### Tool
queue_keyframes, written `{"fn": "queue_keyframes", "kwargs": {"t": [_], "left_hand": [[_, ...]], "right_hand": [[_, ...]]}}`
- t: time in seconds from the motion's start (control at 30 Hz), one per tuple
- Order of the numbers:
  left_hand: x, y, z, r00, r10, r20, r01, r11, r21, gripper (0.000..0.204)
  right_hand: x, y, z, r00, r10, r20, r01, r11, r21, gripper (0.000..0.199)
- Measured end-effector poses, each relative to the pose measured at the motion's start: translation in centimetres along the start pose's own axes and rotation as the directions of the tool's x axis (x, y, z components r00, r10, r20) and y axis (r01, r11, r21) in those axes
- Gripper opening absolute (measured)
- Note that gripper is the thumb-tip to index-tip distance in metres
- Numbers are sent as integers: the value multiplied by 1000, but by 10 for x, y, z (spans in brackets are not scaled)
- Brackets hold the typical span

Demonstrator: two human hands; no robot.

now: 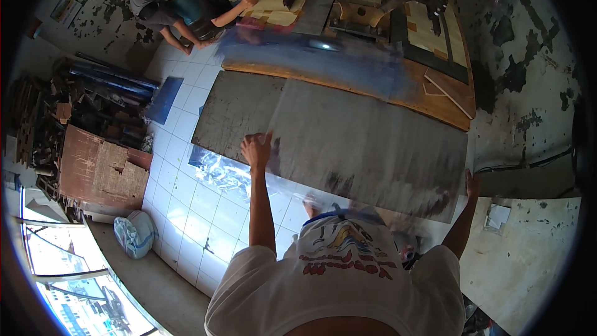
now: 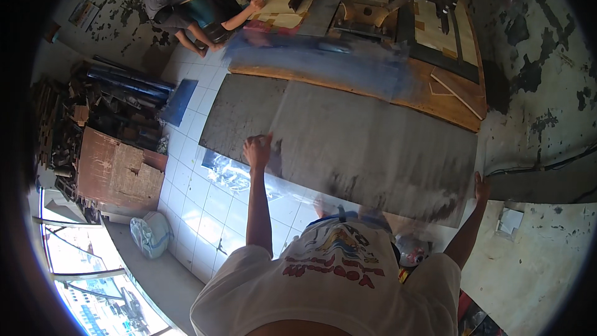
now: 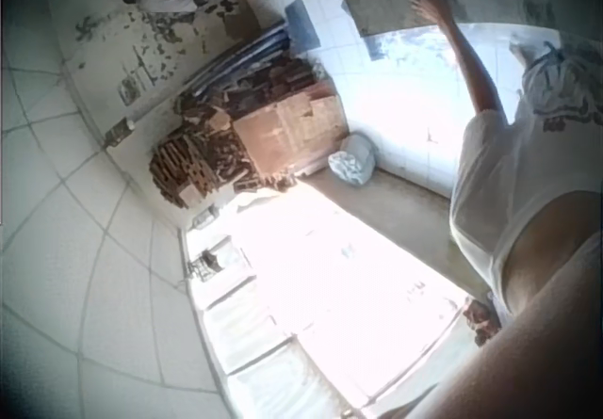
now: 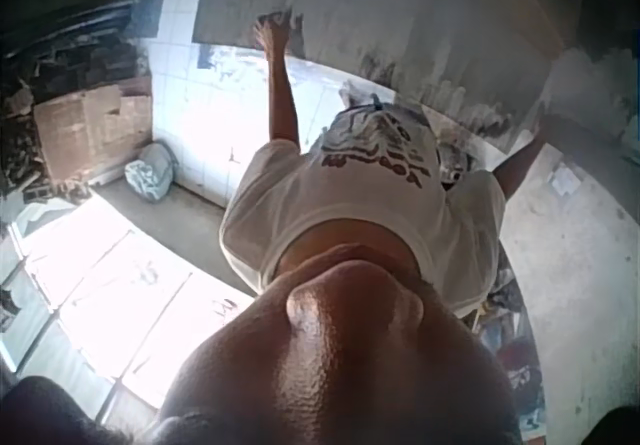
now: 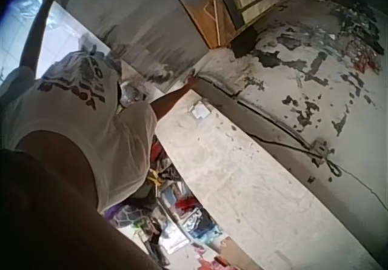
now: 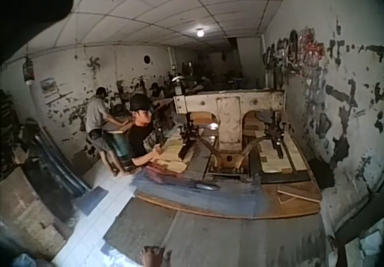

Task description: The person spreads, aligns, and smooths plastic sheets over a table by hand.

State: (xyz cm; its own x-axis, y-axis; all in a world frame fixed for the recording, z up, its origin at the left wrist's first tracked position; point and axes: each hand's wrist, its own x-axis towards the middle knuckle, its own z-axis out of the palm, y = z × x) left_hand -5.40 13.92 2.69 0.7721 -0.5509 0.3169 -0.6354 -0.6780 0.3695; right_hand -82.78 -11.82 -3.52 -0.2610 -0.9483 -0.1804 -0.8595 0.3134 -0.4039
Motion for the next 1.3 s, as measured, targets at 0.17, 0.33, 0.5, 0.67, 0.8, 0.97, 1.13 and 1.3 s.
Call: {"fn": "queue_keyframes", "kwargs": {"t": [0.17,0.33,0.5,0.67,0.8,0.97,1.13,1.3], "left_hand": [[21,-19,16,974,145,173,-140,989,-41,40],[21,-28,3,914,181,364,-13,908,-419,44],[26,-48,6,845,381,376,-132,829,-544,50],[10,-65,18,898,290,331,-235,952,-197,28],[24,-69,17,844,286,454,-22,864,-503,25],[21,-72,8,831,354,429,-82,841,-534,22],[21,-79,3,804,397,443,-136,848,-513,24],[20,-68,2,775,301,555,16,869,-494,45]], "right_hand": [[7,-1,15,994,-70,-79,75,995,65,76],[-1,7,14,1000,6,-14,-4,991,137,76],[1,19,15,996,-25,-84,40,983,179,68],[-9,-8,23,990,-18,-139,42,985,169,51],[-6,3,14,996,-4,-91,14,993,114,50],[-13,-13,14,998,-30,-63,40,986,164,54],[-11,-15,13,993,-79,-83,91,984,153,53],[-10,-3,16,992,-60,-115,73,991,111,49]]}}
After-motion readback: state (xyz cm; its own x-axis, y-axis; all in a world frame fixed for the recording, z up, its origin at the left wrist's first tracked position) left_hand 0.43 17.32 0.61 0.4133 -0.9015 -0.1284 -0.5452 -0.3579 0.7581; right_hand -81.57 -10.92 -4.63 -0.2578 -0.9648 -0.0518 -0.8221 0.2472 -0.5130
